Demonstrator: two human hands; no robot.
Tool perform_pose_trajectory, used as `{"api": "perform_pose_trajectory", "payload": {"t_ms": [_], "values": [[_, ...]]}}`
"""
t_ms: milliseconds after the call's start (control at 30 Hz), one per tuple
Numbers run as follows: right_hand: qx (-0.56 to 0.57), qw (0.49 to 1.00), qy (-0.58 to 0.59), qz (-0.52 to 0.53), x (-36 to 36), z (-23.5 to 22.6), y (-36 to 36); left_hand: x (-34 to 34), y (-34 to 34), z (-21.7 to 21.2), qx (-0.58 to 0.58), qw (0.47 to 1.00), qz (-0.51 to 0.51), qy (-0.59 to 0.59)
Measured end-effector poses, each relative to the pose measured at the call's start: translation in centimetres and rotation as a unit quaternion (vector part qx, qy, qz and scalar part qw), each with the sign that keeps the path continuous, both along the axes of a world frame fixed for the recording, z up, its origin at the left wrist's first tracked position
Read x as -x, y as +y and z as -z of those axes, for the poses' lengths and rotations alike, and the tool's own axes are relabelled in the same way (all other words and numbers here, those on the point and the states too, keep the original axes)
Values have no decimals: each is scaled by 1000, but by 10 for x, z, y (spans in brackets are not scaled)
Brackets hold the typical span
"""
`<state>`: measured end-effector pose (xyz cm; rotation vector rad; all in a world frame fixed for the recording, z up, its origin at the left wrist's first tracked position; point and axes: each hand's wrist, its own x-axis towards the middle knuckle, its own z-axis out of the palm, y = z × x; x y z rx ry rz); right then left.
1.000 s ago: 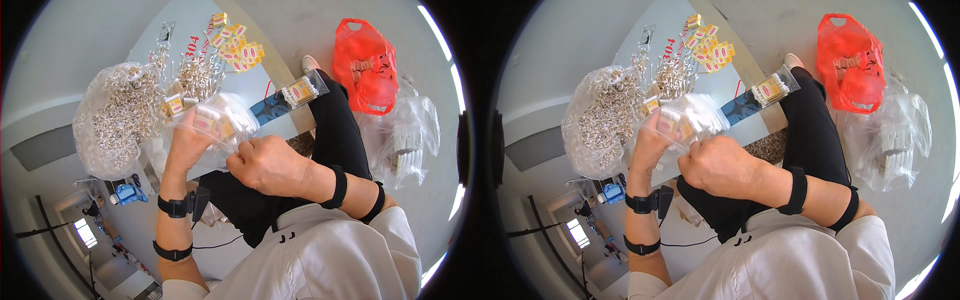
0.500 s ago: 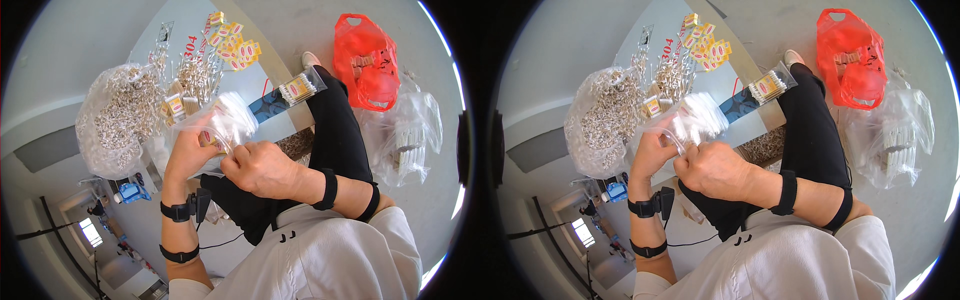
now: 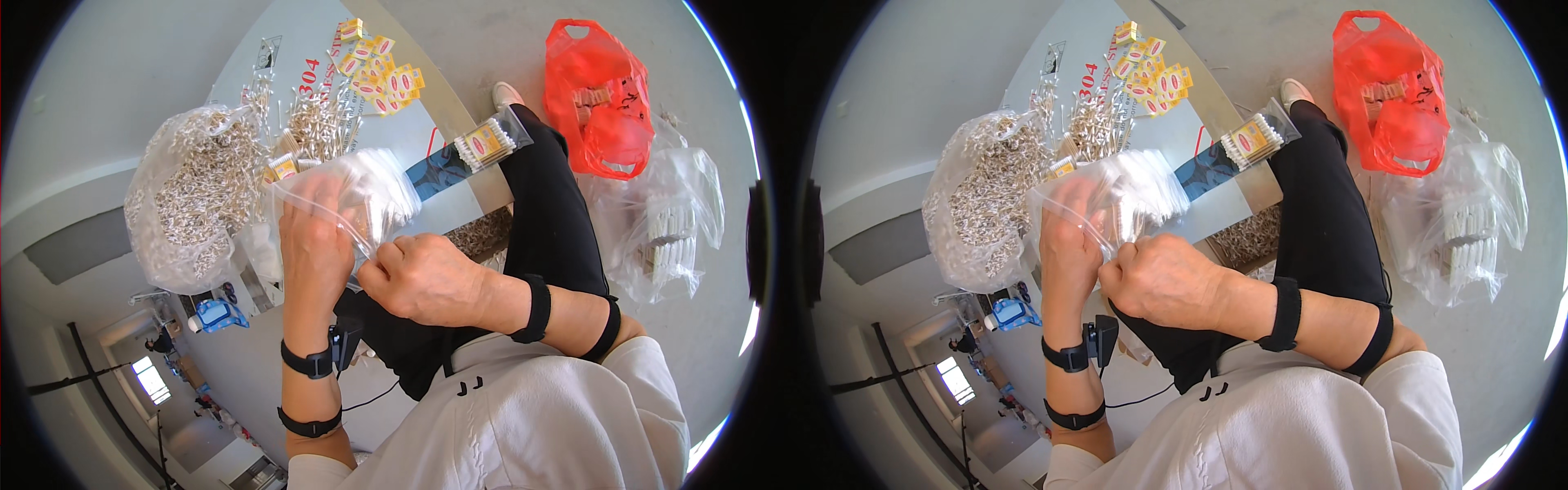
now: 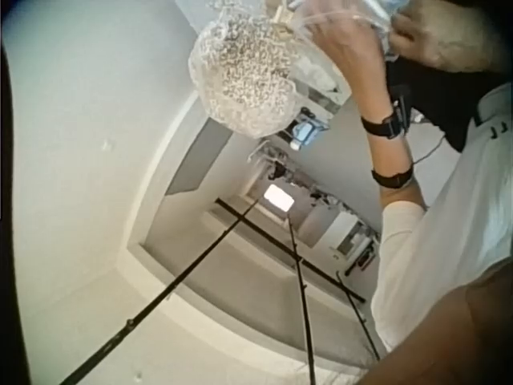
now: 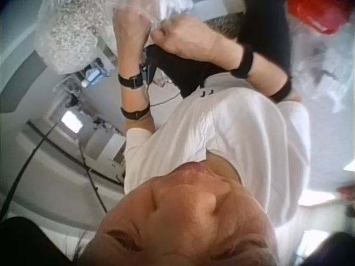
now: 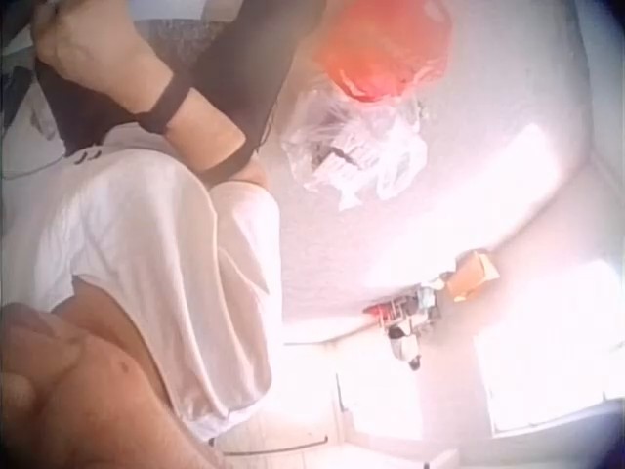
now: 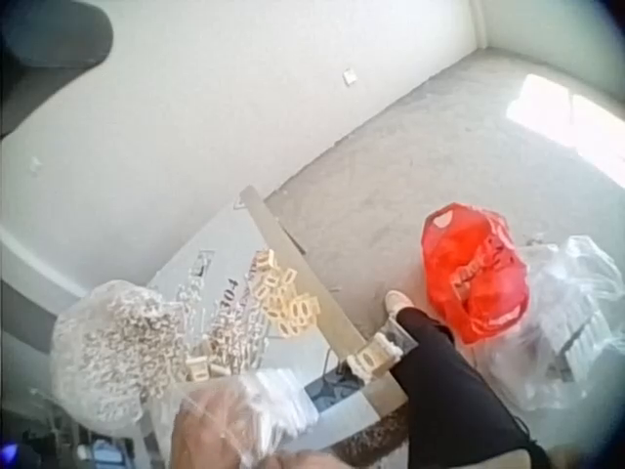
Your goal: The person is manually packaging individual sets of cotton swabs into plastic sleeves and applying labels.
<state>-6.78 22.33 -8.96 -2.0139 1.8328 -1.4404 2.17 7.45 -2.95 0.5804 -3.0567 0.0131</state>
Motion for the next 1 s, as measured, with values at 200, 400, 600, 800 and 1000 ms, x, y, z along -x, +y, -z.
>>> {"api": "perform_pose_trajectory", "payload": {"t_ms": [200,400,600,800,1000], "values": [[-2,1000,-14,20,-9,-3,-3,-7,6,-20,-111,990,14,-83],[5,1000,-16,23,-18,-7,-8,-9,-6,-3,-99,993,20,-57],[2,1000,-17,12,-18,-9,-8,-18,-14,-17,-508,829,-213,93],[39,999,-34,11,-23,-6,-9,-12,-18,-11,-477,859,-181,-44],[66,997,-37,25,-21,-3,-13,-2,-13,-16,-299,939,-117,-122]]}}
